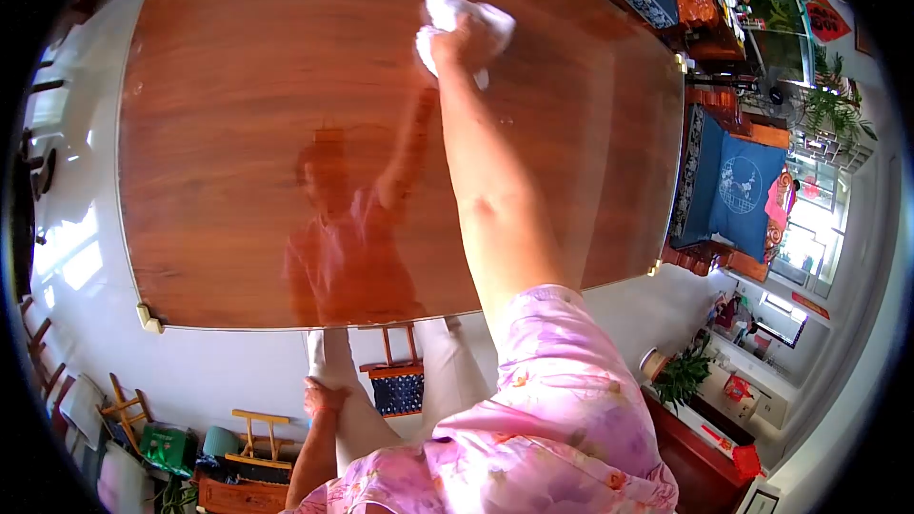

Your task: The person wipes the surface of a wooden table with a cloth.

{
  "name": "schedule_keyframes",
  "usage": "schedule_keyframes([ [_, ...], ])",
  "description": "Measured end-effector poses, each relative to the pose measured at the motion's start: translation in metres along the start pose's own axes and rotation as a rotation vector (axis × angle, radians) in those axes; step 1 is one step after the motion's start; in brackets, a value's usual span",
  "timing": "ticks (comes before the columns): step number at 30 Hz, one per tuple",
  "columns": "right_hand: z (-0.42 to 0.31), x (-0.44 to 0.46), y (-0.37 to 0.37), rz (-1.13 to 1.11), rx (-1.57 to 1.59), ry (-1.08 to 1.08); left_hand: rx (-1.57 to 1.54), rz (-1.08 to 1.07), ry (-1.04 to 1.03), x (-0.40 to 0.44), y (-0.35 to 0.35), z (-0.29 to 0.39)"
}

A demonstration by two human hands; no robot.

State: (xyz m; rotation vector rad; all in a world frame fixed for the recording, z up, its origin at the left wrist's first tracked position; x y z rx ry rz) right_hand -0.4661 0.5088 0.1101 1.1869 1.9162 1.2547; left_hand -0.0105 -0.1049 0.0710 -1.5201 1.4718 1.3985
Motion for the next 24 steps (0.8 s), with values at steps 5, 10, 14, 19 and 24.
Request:
schedule_keyframes([
  [5,-0.184,-0.129,-0.081,-0.361,-0.103,0.792,-0.023,0.026,-0.023,0.006,0.0,-0.015],
  [10,-0.262,-0.386,-0.102,-0.269,-0.013,1.235,-0.077,-0.032,-0.044,0.01,0.001,-0.022],
  [14,-0.235,-0.516,-0.062,-0.318,0.162,1.281,-0.065,-0.025,-0.045,0.015,-0.002,-0.021],
  [19,-0.188,-0.459,-0.019,-0.281,0.277,1.259,-0.034,-0.015,-0.044,0.017,-0.008,-0.02],
  [24,-0.084,-0.286,0.023,-0.122,0.268,0.973,-0.006,0.022,-0.019,0.008,-0.001,-0.008],
])
Point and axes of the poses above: each hand's wrist, its own x-axis towards the middle knuckle, its own y-axis out of the back of the hand, z = x × y, the point moved 9 cm from there along x, towards the middle knuckle, and after that the axes turned 7 degrees about -y, right-handed, at the moved point
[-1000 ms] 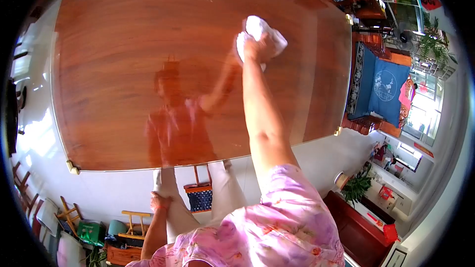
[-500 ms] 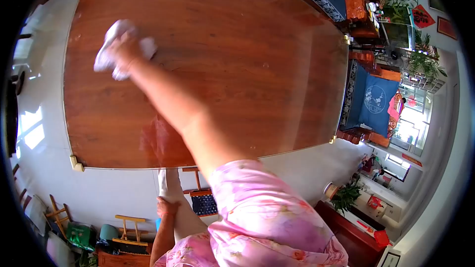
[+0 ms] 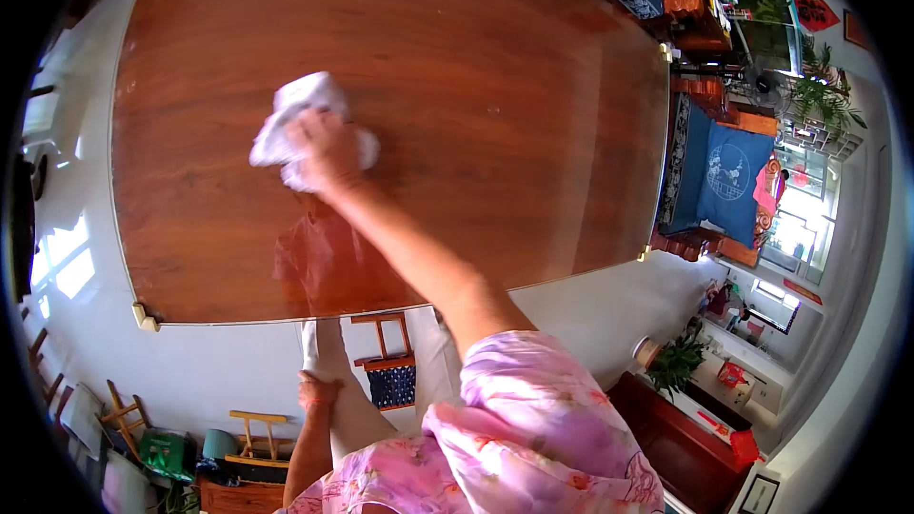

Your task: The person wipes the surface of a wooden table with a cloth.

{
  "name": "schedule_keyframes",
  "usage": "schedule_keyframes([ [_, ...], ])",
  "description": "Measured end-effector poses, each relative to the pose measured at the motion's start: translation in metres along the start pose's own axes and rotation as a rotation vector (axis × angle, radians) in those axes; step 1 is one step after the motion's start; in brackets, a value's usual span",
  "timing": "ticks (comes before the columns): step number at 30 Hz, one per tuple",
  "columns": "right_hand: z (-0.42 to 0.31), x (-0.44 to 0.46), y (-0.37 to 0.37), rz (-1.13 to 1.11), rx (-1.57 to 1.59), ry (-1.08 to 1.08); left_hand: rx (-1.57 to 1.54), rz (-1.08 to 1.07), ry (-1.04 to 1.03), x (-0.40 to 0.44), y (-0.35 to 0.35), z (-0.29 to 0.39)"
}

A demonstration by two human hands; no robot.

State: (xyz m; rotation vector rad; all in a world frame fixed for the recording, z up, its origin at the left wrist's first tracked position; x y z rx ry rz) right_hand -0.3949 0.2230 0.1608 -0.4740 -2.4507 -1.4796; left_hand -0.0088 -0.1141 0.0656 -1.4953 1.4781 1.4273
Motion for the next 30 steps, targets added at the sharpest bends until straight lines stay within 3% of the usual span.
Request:
schedule_keyframes([
  [3,0.116,-0.012,0.087,0.073,-0.185,-0.215,0.033,-0.006,-0.016,0.0,-0.001,0.005],
  [4,0.171,-0.032,0.109,0.154,-0.172,-0.406,0.043,-0.017,-0.022,0.0,-0.002,0.006],
  [6,0.271,-0.09,0.152,0.105,-0.524,-0.749,0.037,-0.011,-0.028,0.002,-0.003,0.007],
  [7,0.305,-0.114,0.18,0.026,-0.528,-0.974,0.033,-0.01,-0.028,0.002,-0.004,0.007],
  [8,0.358,-0.15,0.196,0.156,-0.527,-0.98,0.035,-0.013,-0.024,-0.001,-0.004,0.007],
  [12,0.433,-0.226,0.261,0.377,-0.513,-1.467,0.031,-0.031,-0.008,-0.003,-0.001,0.012],
  [13,0.419,-0.216,0.258,0.335,-0.456,-1.538,0.029,-0.037,-0.001,-0.003,-0.001,0.011],
  [16,0.39,-0.163,0.217,0.29,-0.354,-1.432,0.035,-0.009,-0.009,0.0,-0.003,0.009],
  [18,0.347,-0.105,0.174,0.089,-0.457,-1.312,0.04,-0.017,-0.006,0.0,-0.004,0.008],
  [20,0.286,-0.053,0.128,0.115,-0.378,-1.139,0.046,-0.009,-0.002,0.001,-0.003,0.006],
  [21,0.274,-0.035,0.095,0.138,-0.332,-1.007,0.053,-0.002,-0.001,0.002,-0.004,0.004],
  [24,0.148,0.033,0.041,0.32,-0.351,-0.504,0.043,0.04,0.012,-0.005,0.001,0.006],
  [26,0.09,0.056,-0.009,0.205,-0.228,-0.435,0.036,0.024,0.009,-0.005,-0.002,0.006],
  [28,0.021,0.056,-0.034,0.267,-0.116,-0.246,0.036,-0.036,-0.006,0.002,-0.01,0.003],
  [30,-0.033,0.045,-0.048,0.064,-0.061,-0.287,0.052,-0.013,0.002,0.0,-0.01,0.005],
])
Point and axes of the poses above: each hand's wrist, its own x-axis towards the middle knuckle, its own y-axis out of the back of the hand, z = x × y, the point moved 9 cm from there along x, towards the middle knuckle, and after that the axes turned 7 degrees about -y, right-handed, at the moved point
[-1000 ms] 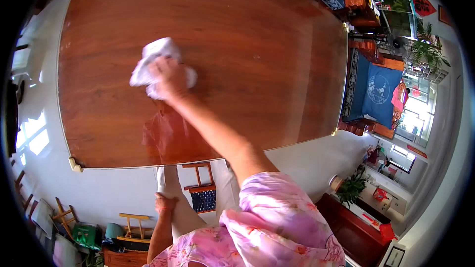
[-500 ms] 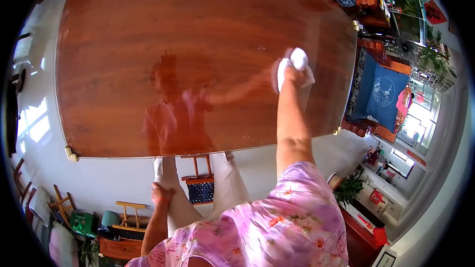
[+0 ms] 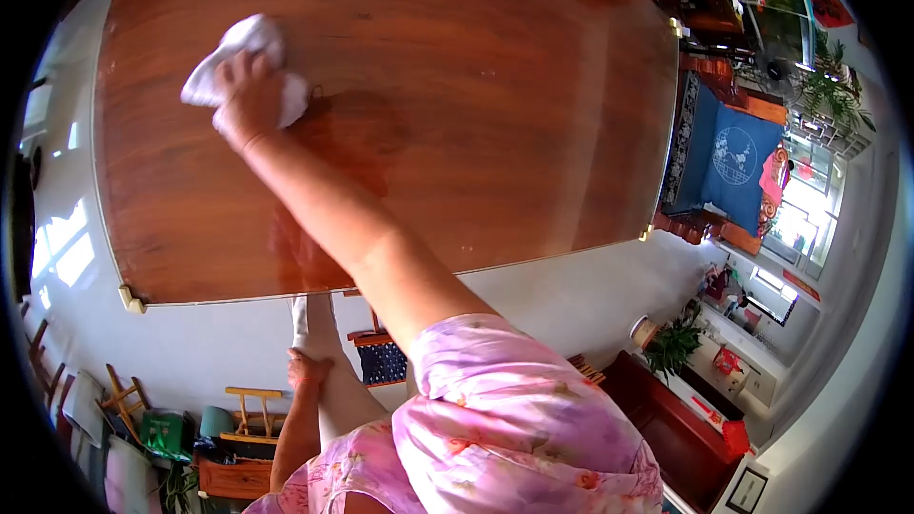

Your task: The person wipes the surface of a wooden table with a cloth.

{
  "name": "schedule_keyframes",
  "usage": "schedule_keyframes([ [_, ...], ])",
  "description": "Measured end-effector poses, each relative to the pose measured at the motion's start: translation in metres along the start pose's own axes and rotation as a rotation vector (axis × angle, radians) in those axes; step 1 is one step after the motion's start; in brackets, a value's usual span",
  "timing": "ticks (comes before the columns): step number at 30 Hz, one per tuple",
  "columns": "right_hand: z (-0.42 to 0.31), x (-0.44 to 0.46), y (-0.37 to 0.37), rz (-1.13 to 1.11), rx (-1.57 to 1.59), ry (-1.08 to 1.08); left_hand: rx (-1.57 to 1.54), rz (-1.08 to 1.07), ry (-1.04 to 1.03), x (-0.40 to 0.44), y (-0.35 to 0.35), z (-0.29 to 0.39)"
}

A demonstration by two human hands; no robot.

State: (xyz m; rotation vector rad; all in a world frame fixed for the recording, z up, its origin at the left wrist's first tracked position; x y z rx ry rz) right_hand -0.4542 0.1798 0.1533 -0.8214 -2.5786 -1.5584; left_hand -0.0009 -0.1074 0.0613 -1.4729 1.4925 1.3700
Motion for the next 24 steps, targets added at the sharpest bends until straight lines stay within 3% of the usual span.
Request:
schedule_keyframes([
  [2,-0.029,-0.029,0.014,0.054,0.056,0.187,0.004,0.014,0.0,0.001,0.0,0.002],
  [5,-0.022,-0.049,0.035,-0.044,0.087,0.35,0.014,0.005,0.0,-0.001,0.001,0.008],
  [10,0.119,-0.017,0.098,-0.04,-0.099,0.194,0.039,0.02,0.004,-0.009,0.004,0.023],
  [13,0.237,-0.005,0.161,0.108,-0.15,0.038,0.055,0.017,0.036,-0.008,0.001,0.028],
  [15,0.34,-0.019,0.19,0.122,-0.132,-0.169,0.06,0.033,0.038,-0.011,0.001,0.035],
  [17,0.405,-0.041,0.241,0.096,-0.366,-0.401,0.046,0.024,0.035,-0.008,-0.004,0.036],
  [19,0.502,-0.08,0.277,0.117,-0.312,-0.621,0.05,0.015,0.052,-0.015,-0.001,0.041],
  [21,0.566,-0.127,0.322,0.17,-0.413,-0.778,0.059,0.019,0.062,-0.018,0.001,0.045],
  [24,0.605,-0.2,0.371,0.128,-0.499,-1.275,0.084,0.043,0.056,-0.02,0.004,0.048],
])
Point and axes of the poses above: each hand's wrist, its own x-axis towards the middle knuckle, its own y-axis out of the back of the hand, z = x × y, the point moved 9 cm from there along x, towards the middle knuckle, and after that the axes turned 7 degrees about -y, right-handed, at the moved point
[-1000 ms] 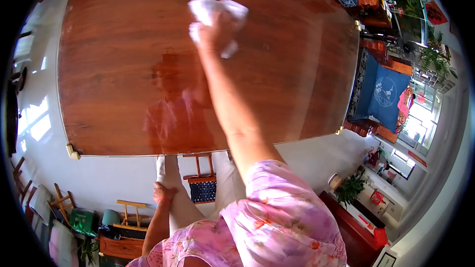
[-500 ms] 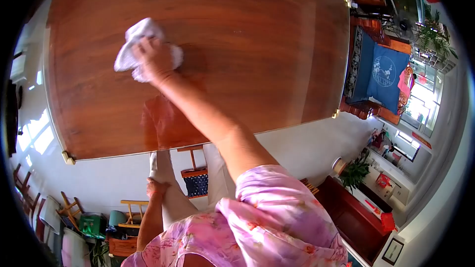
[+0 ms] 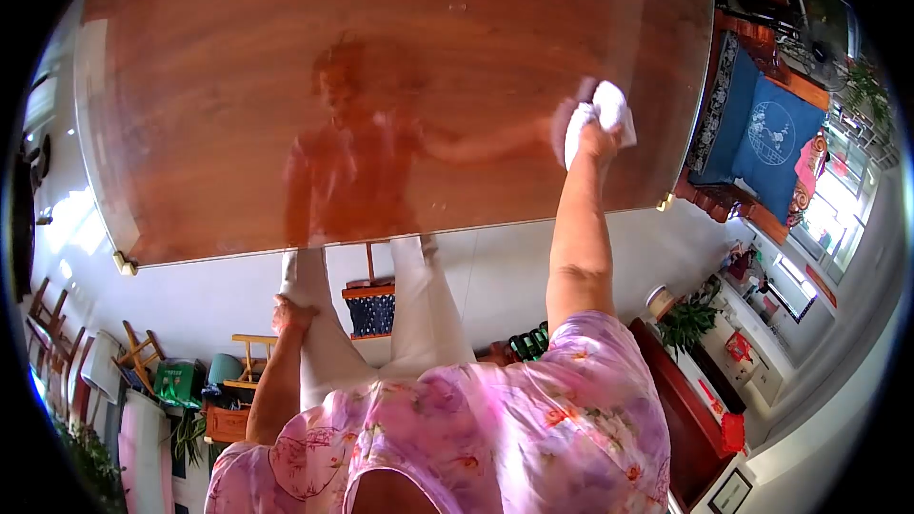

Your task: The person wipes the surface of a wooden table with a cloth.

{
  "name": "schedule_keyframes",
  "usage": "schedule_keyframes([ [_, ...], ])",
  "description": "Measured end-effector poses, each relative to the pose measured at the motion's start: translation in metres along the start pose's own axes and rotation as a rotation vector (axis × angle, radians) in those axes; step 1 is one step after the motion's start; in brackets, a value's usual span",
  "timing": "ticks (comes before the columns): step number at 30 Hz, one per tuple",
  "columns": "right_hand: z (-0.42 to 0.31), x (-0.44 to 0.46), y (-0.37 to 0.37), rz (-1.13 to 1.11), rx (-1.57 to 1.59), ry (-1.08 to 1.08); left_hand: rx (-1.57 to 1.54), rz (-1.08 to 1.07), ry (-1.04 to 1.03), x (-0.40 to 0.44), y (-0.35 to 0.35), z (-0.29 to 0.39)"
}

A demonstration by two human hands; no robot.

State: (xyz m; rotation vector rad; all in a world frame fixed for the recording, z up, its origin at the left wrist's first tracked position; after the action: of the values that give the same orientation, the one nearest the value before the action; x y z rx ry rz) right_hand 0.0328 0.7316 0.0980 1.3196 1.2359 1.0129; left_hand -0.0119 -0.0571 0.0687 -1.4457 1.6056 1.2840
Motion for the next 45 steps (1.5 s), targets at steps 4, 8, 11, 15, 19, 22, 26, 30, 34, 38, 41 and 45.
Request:
schedule_keyframes([
  [4,0.002,-0.053,0.025,0.144,-0.132,-0.057,-0.017,-0.007,-0.008,0.004,-0.003,-0.003],
  [8,-0.063,-0.151,0.034,0.107,-0.12,-0.036,-0.012,0.009,-0.002,0.004,0.007,-0.011],
  [11,-0.105,-0.209,0.005,0.139,-0.058,0.224,-0.044,0.01,-0.032,0.006,0.013,-0.018],
  [15,-0.169,-0.332,-0.017,0.19,0.032,0.515,-0.079,0.001,-0.054,0.015,0.02,-0.032],
  [19,-0.233,-0.486,-0.011,0.047,0.168,0.791,-0.071,-0.019,-0.088,0.03,0.034,-0.051],
  [22,-0.257,-0.595,-0.011,-0.138,0.312,0.963,-0.07,-0.049,-0.13,0.042,0.039,-0.066],
  [26,-0.261,-0.703,-0.01,-0.218,0.365,1.249,-0.04,-0.033,-0.173,0.055,0.029,-0.079],
  [30,-0.253,-0.69,-0.006,-0.26,0.446,1.393,-0.203,0.068,-0.292,0.091,0.011,-0.1],
  [34,-0.241,-0.579,0.0,-0.195,0.382,1.295,-1.105,0.302,-0.534,0.177,0.013,-0.124],
  [38,-0.173,-0.401,-0.004,0.072,0.373,0.941,-1.382,0.322,-0.363,0.102,0.121,-0.085],
  [41,-0.093,-0.261,0.001,0.223,0.113,0.696,-1.43,0.254,-0.312,0.086,0.15,-0.061],
  [45,0.027,-0.13,0.001,0.073,-0.095,0.259,-1.489,0.284,-0.238,0.109,0.145,-0.066],
])
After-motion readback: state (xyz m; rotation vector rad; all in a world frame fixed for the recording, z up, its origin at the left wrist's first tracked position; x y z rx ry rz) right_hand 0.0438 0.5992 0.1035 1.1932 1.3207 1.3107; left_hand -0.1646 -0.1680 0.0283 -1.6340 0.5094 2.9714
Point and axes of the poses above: each hand's wrist, its own x-axis towards the middle knuckle, its own y-axis out of the back of the hand, z = x × y, the point moved 9 cm from there along x, towards the middle knuckle, and after that the axes turned 7 degrees about -y, right-handed, at the moved point
